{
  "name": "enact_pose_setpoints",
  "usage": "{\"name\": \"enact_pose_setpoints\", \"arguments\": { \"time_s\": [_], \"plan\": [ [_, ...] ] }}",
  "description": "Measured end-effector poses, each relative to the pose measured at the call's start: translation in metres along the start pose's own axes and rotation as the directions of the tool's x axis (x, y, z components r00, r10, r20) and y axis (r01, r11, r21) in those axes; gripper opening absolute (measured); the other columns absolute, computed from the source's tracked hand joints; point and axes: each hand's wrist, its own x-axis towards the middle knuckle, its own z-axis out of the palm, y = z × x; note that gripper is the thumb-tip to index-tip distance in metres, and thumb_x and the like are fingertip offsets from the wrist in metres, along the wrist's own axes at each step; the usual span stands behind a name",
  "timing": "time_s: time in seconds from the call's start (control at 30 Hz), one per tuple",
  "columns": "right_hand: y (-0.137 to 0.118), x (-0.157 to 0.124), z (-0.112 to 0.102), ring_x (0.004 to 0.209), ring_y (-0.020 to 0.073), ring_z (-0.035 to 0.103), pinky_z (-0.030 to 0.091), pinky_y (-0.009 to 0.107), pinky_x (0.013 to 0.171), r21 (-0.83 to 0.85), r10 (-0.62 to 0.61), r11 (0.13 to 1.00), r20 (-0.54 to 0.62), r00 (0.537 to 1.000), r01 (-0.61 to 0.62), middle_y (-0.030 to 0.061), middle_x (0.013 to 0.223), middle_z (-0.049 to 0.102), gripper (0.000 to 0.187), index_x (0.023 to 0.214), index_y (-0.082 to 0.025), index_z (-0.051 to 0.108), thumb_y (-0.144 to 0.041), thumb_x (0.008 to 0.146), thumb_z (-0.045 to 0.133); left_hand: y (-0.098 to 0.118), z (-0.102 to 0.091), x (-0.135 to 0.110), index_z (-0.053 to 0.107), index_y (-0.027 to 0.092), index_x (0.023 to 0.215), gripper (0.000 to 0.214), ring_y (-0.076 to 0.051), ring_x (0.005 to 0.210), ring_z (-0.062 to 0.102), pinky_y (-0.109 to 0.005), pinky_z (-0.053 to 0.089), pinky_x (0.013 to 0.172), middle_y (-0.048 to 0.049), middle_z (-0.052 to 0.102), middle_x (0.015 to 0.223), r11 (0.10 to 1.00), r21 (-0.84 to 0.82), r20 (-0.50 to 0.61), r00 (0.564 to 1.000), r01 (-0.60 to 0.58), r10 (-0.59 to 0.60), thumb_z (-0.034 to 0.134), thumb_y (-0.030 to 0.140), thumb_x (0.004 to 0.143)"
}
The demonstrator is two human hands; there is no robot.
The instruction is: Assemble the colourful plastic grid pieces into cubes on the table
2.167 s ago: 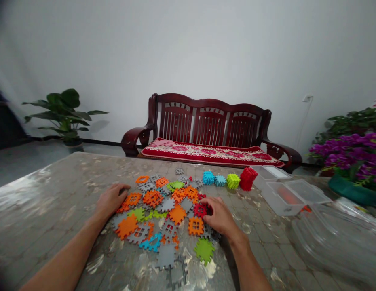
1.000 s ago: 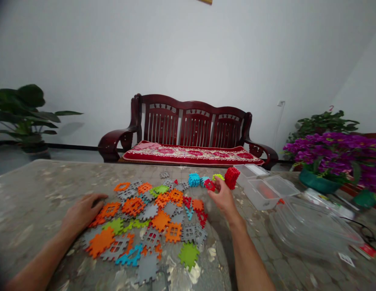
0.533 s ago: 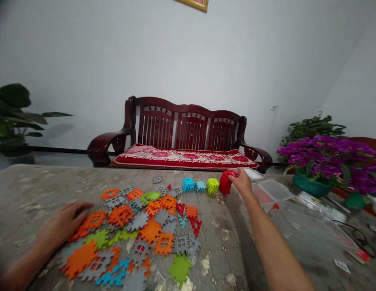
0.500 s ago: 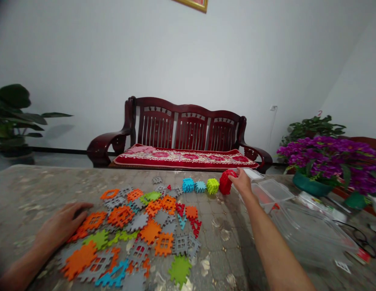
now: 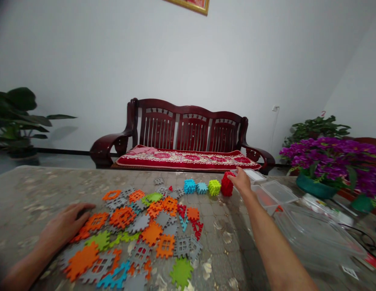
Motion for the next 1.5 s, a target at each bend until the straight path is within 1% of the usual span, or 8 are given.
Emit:
{"name": "enact_pose_setpoints", "arguments": {
  "time_s": [0.13,0.3,0.6,0.7,0.77,1.0,1.17,1.5],
  "plan": [
    [-0.012,-0.02,0.003,0.113,0.0284,0.067,0.05,0.043,0.102,0.14,-0.101,0.984,-0.045,0.994,0.107,0.0158,0.125,0.07,0.052,0.125,-0.014,0.065,-0.032,0.076,0.067,0.01,-0.009,-0.005,0.072,0.026,0.114,0.041,-0.027,0.114,0.066,-0.041,0.051,0.098,-0.0075,0.07,0.128,1.0,-0.002,0.003,1.0,0.0,0.0,0.039,0.035,0.091],
    [-0.059,-0.097,0.02,0.095,0.023,0.072,0.056,0.04,0.093,0.416,-0.336,0.882,0.219,0.916,0.224,0.0081,0.107,0.077,0.036,0.11,-0.02,0.073,-0.026,0.076,0.063,0.023,-0.02,-0.011,0.074,0.024,0.112,0.042,-0.027,0.114,0.066,-0.039,0.051,0.099,-0.0084,0.07,0.126,1.0,0.012,-0.011,1.0,-0.006,0.006,0.04,0.032,0.09],
    [-0.158,-0.226,0.028,0.131,0.026,0.05,0.036,0.046,0.114,0.54,-0.847,0.526,0.404,0.346,0.657,0.0062,0.139,0.061,0.065,0.133,-0.027,0.063,-0.01,0.071,0.064,0.029,-0.025,-0.014,0.073,0.025,0.112,0.04,-0.026,0.113,0.066,-0.037,0.051,0.096,-0.0074,0.07,0.127,1.0,0.025,-0.003,1.0,0.017,-0.017,0.041,0.031,0.09],
    [-0.17,-0.232,0.034,0.132,0.0252,0.048,0.035,0.044,0.114,0.525,-0.859,0.48,0.443,0.256,0.703,0.005,0.141,0.06,0.064,0.134,-0.029,0.063,-0.01,0.073,0.063,0.03,-0.027,-0.015,0.073,0.025,0.112,0.039,-0.025,0.112,0.067,-0.036,0.051,0.096,-0.0067,0.07,0.128,1.0,0.014,-0.013,1.0,0.017,-0.017,0.042,0.03,0.089],
    [-0.172,-0.232,0.04,0.126,0.0231,0.053,0.037,0.04,0.111,0.511,-0.85,0.495,0.454,0.268,0.703,0.0051,0.133,0.065,0.056,0.128,-0.027,0.067,-0.008,0.076,0.06,0.03,-0.028,-0.016,0.073,0.025,0.111,0.038,-0.024,0.111,0.067,-0.034,0.051,0.095,-0.0062,0.071,0.127,1.0,0.008,-0.018,1.0,0.016,-0.016,0.043,0.029,0.089],
    [-0.173,-0.225,0.056,0.112,0.0223,0.063,0.046,0.038,0.101,0.404,-0.695,0.718,0.456,0.556,0.566,0.0068,0.116,0.073,0.036,0.116,-0.022,0.071,-0.01,0.086,0.056,0.033,-0.031,-0.017,0.073,0.024,0.111,0.036,-0.023,0.112,0.067,-0.034,0.05,0.097,-0.007,0.072,0.124,1.0,0.007,-0.018,1.0,0.005,-0.005,0.044,0.028,0.089],
    [-0.172,-0.232,0.047,0.115,0.0229,0.061,0.045,0.037,0.101,0.389,-0.655,0.751,0.331,0.679,0.534,0.0079,0.119,0.07,0.034,0.116,-0.021,0.067,-0.01,0.087,0.056,0.033,-0.03,-0.017,0.073,0.026,0.11,0.035,-0.021,0.114,0.066,-0.03,0.05,0.097,-0.0044,0.072,0.124,1.0,0.022,-0.03,0.999,0.012,-0.011,0.046,0.027,0.088],
    [-0.168,-0.259,0.033,0.091,0.019,0.066,0.046,0.029,0.08,0.358,-0.634,0.772,0.495,0.594,0.525,0.002,0.092,0.073,0.018,0.091,-0.023,0.07,-0.011,0.083,0.058,0.033,-0.03,-0.017,0.073,0.024,0.111,0.037,-0.022,0.113,0.066,-0.032,0.05,0.098,-0.0065,0.072,0.124,1.0,0.012,-0.017,1.0,0.005,-0.005,0.044,0.027,0.089]
  ]
}}
